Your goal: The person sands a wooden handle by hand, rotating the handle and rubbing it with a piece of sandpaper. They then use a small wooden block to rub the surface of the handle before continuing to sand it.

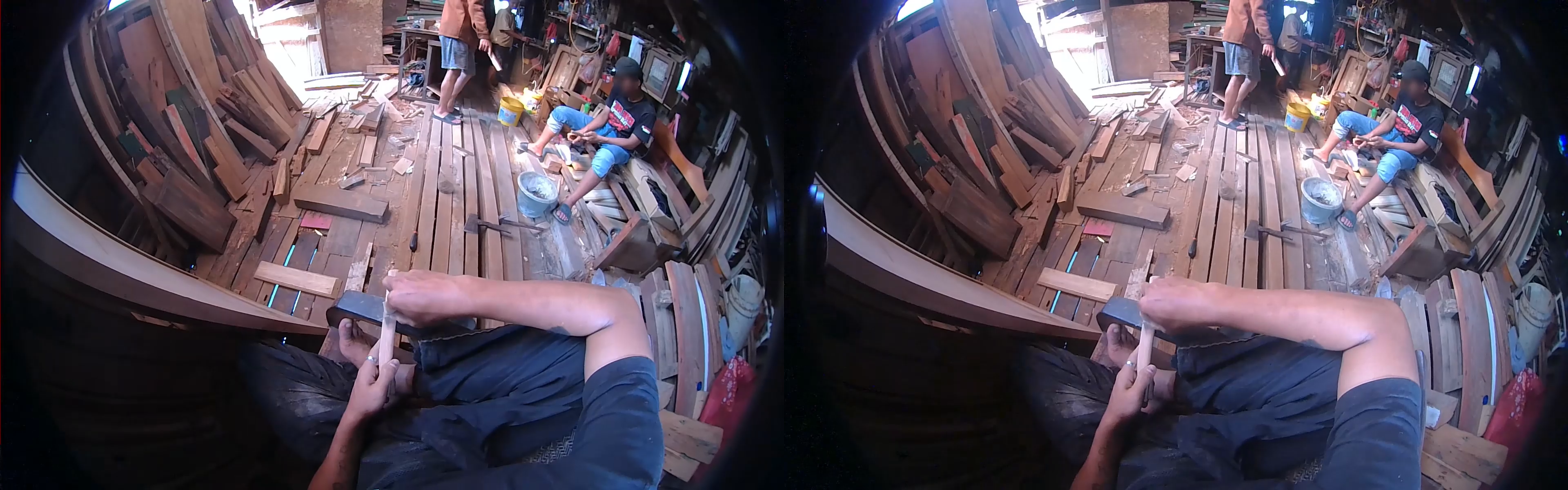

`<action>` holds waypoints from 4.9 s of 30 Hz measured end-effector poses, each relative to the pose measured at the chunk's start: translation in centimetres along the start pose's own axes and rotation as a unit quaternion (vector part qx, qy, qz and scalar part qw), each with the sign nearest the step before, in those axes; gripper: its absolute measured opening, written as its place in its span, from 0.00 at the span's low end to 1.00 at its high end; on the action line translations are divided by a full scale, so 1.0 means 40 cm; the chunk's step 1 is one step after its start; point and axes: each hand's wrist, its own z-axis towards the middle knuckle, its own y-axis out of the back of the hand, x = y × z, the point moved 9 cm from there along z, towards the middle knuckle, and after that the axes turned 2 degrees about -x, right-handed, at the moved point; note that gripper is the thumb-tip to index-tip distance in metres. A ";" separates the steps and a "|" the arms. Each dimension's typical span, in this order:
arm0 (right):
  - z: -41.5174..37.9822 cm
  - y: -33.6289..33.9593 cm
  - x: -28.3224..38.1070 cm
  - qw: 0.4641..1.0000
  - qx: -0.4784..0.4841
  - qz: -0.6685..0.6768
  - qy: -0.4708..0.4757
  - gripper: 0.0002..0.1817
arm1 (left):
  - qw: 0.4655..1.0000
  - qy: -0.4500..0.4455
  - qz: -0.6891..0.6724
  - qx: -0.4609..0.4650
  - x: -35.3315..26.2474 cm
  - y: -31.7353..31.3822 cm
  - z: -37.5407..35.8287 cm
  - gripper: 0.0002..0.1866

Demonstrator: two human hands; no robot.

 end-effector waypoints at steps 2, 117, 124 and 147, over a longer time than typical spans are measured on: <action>0.003 -0.022 -0.002 0.997 0.017 0.072 0.022 0.12 | 1.000 -0.010 -0.002 -0.001 -0.007 -0.001 -0.001 0.29; -0.019 0.025 0.000 0.995 0.060 0.048 -0.058 0.17 | 1.000 0.018 -0.002 0.002 -0.003 0.003 -0.003 0.28; -0.009 -0.019 0.035 0.989 0.093 0.114 0.026 0.16 | 1.000 0.031 0.001 0.004 -0.012 -0.002 -0.008 0.28; -0.012 0.021 0.018 0.999 0.040 -0.017 0.015 0.11 | 1.000 -0.002 0.012 -0.010 -0.007 0.007 -0.001 0.26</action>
